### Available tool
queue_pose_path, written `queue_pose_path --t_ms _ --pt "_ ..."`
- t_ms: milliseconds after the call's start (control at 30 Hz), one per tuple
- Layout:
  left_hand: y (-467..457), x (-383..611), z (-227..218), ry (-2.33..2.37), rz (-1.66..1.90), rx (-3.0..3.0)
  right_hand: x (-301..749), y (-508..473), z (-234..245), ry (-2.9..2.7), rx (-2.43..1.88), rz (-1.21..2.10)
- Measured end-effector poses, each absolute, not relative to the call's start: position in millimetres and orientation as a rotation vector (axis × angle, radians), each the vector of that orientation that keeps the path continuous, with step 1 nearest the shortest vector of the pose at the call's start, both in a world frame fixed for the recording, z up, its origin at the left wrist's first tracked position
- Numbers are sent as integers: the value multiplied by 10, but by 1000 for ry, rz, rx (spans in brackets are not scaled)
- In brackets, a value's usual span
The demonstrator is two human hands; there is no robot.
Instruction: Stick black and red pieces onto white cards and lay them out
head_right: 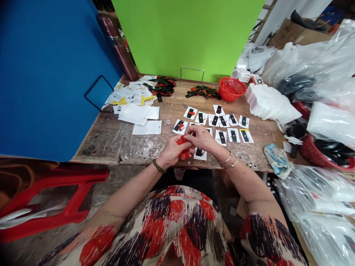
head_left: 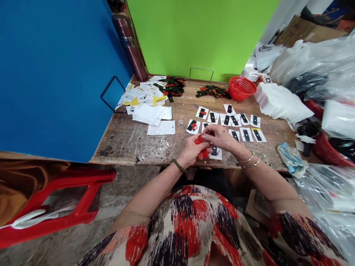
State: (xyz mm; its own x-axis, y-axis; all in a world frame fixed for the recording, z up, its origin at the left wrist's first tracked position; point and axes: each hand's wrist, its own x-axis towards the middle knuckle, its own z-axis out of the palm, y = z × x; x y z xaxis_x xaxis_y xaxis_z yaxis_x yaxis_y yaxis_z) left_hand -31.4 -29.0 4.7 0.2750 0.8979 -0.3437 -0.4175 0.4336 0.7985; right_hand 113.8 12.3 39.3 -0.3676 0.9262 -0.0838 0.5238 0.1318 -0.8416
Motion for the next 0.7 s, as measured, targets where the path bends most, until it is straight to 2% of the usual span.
queue_pose_path --t_ms 167,400,533,700 --pt "-357 -408 69 896 969 680 1204 138 320 -1630 -1418 1193" --pt "-321 -780 62 1016 1132 547 1312 101 -8 -1744 -1516 737" --pt "-358 -791 54 1015 1064 544 1147 -18 -279 -1821 -1599 581" --pt "-414 -690 55 956 1022 593 1038 -102 -241 -1903 -1603 239"
